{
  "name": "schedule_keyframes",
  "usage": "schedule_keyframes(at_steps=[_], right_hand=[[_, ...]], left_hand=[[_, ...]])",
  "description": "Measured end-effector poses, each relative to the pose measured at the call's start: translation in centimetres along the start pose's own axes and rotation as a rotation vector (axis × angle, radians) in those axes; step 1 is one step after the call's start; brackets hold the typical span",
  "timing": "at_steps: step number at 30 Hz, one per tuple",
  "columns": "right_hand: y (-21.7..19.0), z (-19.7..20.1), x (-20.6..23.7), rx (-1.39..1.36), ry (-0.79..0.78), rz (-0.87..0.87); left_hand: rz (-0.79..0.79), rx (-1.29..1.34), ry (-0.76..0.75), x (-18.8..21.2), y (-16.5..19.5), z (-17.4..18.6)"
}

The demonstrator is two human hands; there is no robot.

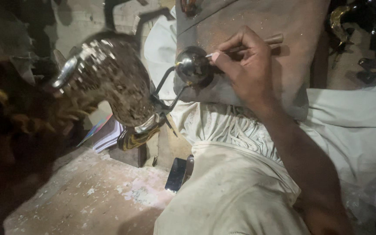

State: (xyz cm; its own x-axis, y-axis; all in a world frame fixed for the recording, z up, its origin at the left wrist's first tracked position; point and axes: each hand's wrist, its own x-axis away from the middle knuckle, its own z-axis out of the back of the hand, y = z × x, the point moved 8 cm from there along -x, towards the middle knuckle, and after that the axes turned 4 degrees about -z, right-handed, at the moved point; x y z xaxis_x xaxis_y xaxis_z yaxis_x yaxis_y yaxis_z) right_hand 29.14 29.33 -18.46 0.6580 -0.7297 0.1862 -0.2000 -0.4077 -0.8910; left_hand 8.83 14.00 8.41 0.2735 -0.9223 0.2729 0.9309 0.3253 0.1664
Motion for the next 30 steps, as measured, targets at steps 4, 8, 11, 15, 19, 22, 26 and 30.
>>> schedule_keyframes(at_steps=[4, 8, 11, 15, 19, 22, 26, 30], right_hand=[[0.1, 0.1, -0.1, 0.005, -0.005, -0.003], [-0.2, 0.1, 0.1, 0.031, -0.025, 0.04], [-0.4, 0.1, 0.1, 0.072, -0.036, 0.063], [-0.2, 0.0, 0.1, 0.093, -0.048, 0.058], [-0.5, -0.2, -0.2, 0.239, -0.04, 0.122], [-0.7, -0.2, -0.2, 0.244, -0.051, 0.142], [-0.5, -0.3, -0.2, 0.233, -0.041, 0.117], [-0.4, -0.5, -0.1, 0.155, -0.037, 0.115]], left_hand=[[-0.327, -0.241, 0.016, -1.0, 4.2, 1.5], [-0.558, -0.414, 0.023, -1.4, 5.0, 0.7], [-0.652, -0.475, 0.026, -0.9, 4.7, 0.7], [-0.702, -0.508, 0.037, -0.3, 4.4, 0.2], [-0.725, -0.535, 0.04, -0.3, 4.1, -0.1], [-0.732, -0.546, 0.039, -0.1, 3.9, -0.2], [-0.767, -0.558, 0.05, 0.1, 3.8, -0.2], [-0.823, -0.563, 0.059, 0.2, 3.8, 0.2]])
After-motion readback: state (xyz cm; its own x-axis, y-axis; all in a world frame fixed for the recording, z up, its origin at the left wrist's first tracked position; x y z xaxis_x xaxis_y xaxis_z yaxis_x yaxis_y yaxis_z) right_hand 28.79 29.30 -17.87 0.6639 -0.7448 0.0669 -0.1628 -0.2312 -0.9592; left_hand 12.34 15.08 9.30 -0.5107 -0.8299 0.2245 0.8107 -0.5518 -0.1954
